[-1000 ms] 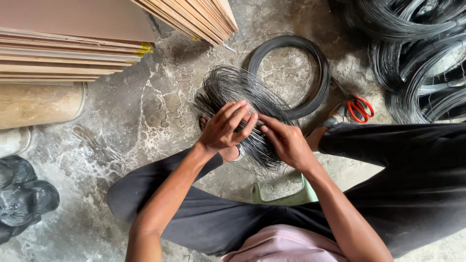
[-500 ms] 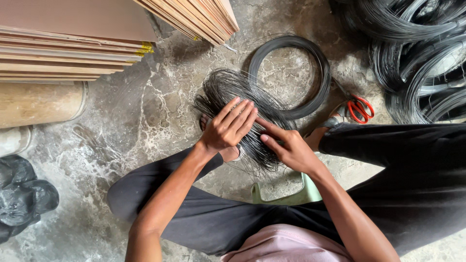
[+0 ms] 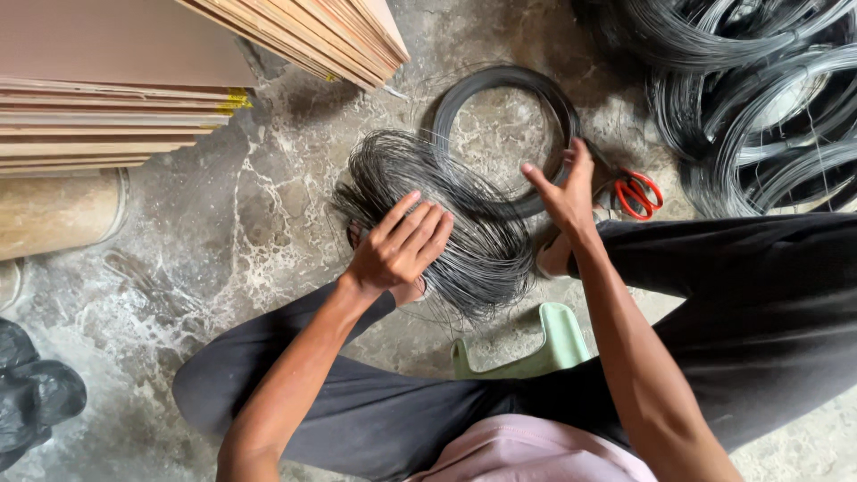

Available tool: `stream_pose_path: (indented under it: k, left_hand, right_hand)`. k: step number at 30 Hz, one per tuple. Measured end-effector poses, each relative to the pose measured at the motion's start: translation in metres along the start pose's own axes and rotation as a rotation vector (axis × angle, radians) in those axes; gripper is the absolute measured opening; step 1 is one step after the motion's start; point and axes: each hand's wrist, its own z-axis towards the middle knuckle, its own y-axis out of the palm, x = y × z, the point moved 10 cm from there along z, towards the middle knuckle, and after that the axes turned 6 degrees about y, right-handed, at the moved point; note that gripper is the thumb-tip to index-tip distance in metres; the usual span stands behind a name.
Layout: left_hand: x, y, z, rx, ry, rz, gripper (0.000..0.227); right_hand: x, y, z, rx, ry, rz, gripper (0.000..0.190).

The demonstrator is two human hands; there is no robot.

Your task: The person sits on the floor and coils a long strand of thin metal wire into a circular bundle by hand. They then lift the completed coil and hang it on a digital hanging scale to weigh it before placing it back on the floor.

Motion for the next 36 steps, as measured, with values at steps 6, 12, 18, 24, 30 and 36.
stream_pose_path:
  k: [6, 12, 18, 24, 30, 36]
  left_hand:
    - [-0.001, 0.001, 0.001, -0.010, -0.009, -0.001, 0.013]
    - [-0.008, -0.004, 0.008, 0.028, -0.025, 0.021, 0.013]
    - [-0.010, -0.007, 0.009, 0.026, -0.073, 0.031, 0.015]
    - [-0.011, -0.014, 0.014, 0.074, -0.074, 0.055, 0.020]
    - [-0.008, -0.013, 0.014, 0.061, -0.060, 0.055, 0.028]
    - [-0.007, -0.010, 0.011, 0.055, -0.045, 0.084, 0.021]
  right_hand:
    - [0.004, 0.039, 0.017, -0.221, 0.036, 0.096, 0.068]
    - [-0.127, 0.028, -0.041, -0.458, -0.012, 0.362, 0.021]
    - [-0.174, 0.036, -0.087, -0.529, -0.165, 0.351, 0.027]
    - [-0.162, 0.047, -0.114, -0.571, -0.276, 0.117, 0.034]
    - [-0.209, 0.043, -0.132, -0.601, -0.443, 0.026, 0.013]
    - [-0.213, 0.046, -0.151, -0.635, -0.577, -0.057, 0.020]
